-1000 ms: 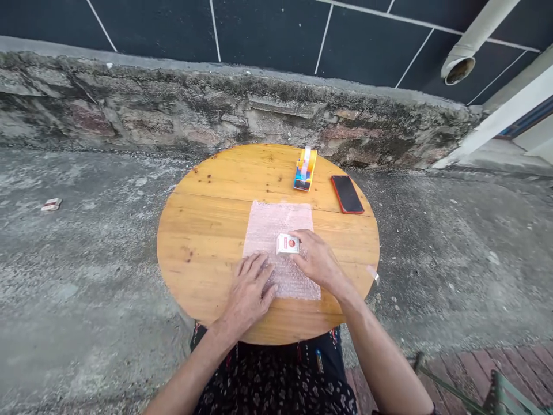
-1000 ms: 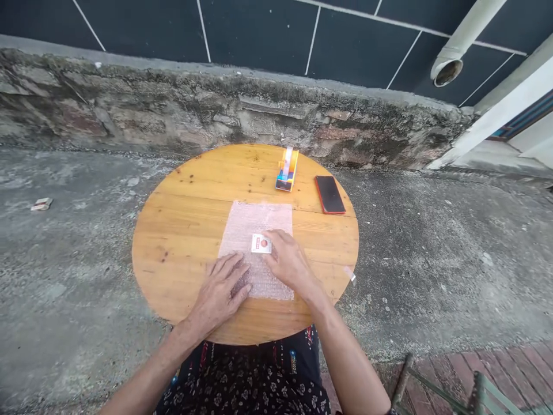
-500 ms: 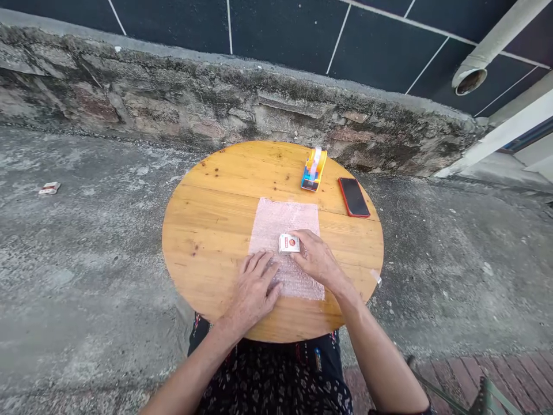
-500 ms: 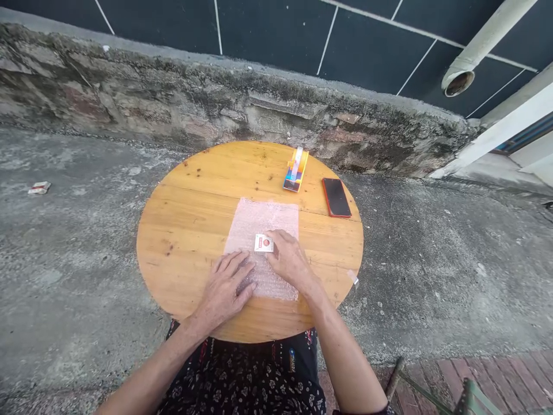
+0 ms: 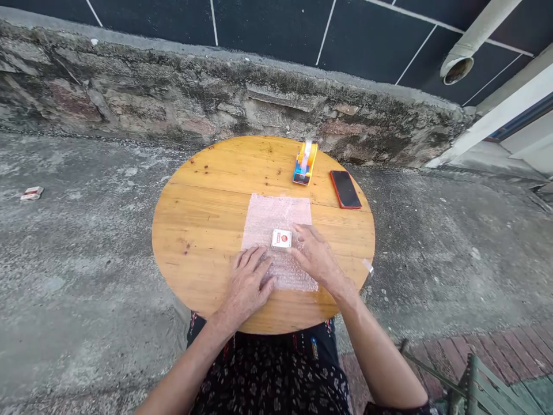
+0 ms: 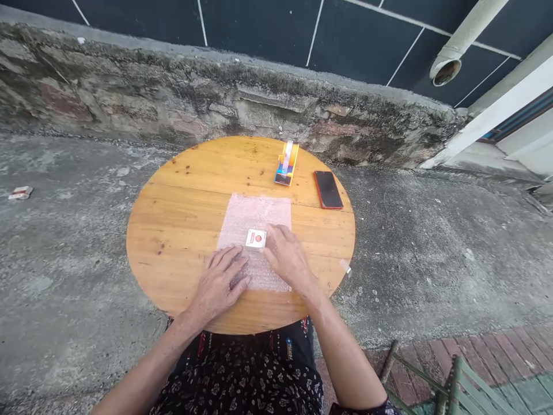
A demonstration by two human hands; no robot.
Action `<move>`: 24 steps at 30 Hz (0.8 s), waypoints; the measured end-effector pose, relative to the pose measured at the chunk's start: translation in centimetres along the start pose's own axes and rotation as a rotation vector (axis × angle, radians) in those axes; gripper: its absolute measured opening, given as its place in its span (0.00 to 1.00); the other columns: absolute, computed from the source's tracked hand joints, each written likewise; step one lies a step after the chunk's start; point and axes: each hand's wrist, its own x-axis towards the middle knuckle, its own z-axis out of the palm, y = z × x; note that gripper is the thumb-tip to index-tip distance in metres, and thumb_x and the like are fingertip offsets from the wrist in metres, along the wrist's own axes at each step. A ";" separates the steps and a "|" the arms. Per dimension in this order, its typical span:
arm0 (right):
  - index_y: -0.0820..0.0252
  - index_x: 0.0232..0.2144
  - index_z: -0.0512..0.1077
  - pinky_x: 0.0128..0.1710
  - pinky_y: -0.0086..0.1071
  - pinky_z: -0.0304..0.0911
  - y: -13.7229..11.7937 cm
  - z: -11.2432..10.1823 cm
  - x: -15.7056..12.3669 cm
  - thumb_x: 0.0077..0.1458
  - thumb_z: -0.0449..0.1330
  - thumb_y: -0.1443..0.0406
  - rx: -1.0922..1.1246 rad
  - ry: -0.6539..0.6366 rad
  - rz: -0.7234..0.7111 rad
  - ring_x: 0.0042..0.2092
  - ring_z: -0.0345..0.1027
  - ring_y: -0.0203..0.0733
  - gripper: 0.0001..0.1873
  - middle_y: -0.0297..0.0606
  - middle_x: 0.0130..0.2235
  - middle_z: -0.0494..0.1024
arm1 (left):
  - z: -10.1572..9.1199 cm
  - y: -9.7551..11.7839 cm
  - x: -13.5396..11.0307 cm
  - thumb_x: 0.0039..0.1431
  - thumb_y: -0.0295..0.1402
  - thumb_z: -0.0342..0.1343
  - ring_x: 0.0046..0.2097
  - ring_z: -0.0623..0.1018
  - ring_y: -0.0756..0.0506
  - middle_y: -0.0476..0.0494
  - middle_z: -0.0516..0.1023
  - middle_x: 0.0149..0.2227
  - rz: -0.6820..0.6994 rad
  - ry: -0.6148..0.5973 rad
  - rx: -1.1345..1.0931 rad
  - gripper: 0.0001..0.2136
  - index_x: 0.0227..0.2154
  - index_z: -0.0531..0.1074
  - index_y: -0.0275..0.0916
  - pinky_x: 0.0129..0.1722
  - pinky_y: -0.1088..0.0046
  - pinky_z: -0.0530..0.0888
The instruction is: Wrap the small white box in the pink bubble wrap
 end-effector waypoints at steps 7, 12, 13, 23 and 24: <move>0.58 0.44 0.72 0.46 0.44 0.64 -1.0 -1.1 -6.8 0.58 0.60 0.66 -0.185 -0.217 -0.130 0.46 0.68 0.47 0.11 0.41 0.46 0.75 | -1.1 -0.6 -1.3 0.61 0.29 0.53 0.59 0.67 0.38 0.40 0.72 0.54 0.000 0.121 -0.124 0.13 0.49 0.70 0.41 0.57 0.52 0.67; 0.60 0.38 0.73 0.43 0.43 0.60 -0.7 1.1 -7.6 0.59 0.54 0.72 -0.352 -0.172 -0.183 0.42 0.67 0.47 0.08 0.42 0.42 0.77 | -2.1 0.2 -2.1 0.58 0.30 0.56 0.59 0.66 0.36 0.38 0.72 0.53 0.080 0.034 -0.072 0.13 0.46 0.71 0.39 0.57 0.50 0.66; 0.60 0.36 0.72 0.43 0.42 0.59 -0.5 1.2 -7.4 0.59 0.54 0.72 -0.337 -0.165 -0.183 0.41 0.67 0.46 0.08 0.42 0.41 0.77 | -2.2 0.4 -2.1 0.57 0.31 0.57 0.59 0.65 0.35 0.36 0.71 0.54 0.089 0.001 -0.043 0.14 0.47 0.71 0.38 0.57 0.49 0.65; 0.58 0.34 0.72 0.44 0.39 0.58 -0.6 -2.9 -3.3 0.58 0.57 0.69 -0.033 -0.084 -0.098 0.42 0.69 0.43 0.04 0.37 0.39 0.78 | -2.5 0.9 1.5 0.59 0.24 0.51 0.50 0.73 0.40 0.42 0.77 0.42 0.127 0.042 0.057 0.08 0.37 0.73 0.38 0.57 0.53 0.65; 0.57 0.36 0.72 0.45 0.40 0.58 -0.5 -3.1 -2.6 0.58 0.57 0.68 -0.023 -0.063 -0.097 0.44 0.70 0.43 0.04 0.38 0.41 0.78 | -2.7 0.9 1.9 0.59 0.24 0.51 0.49 0.73 0.41 0.43 0.77 0.40 0.125 0.060 0.048 0.07 0.35 0.73 0.39 0.56 0.53 0.65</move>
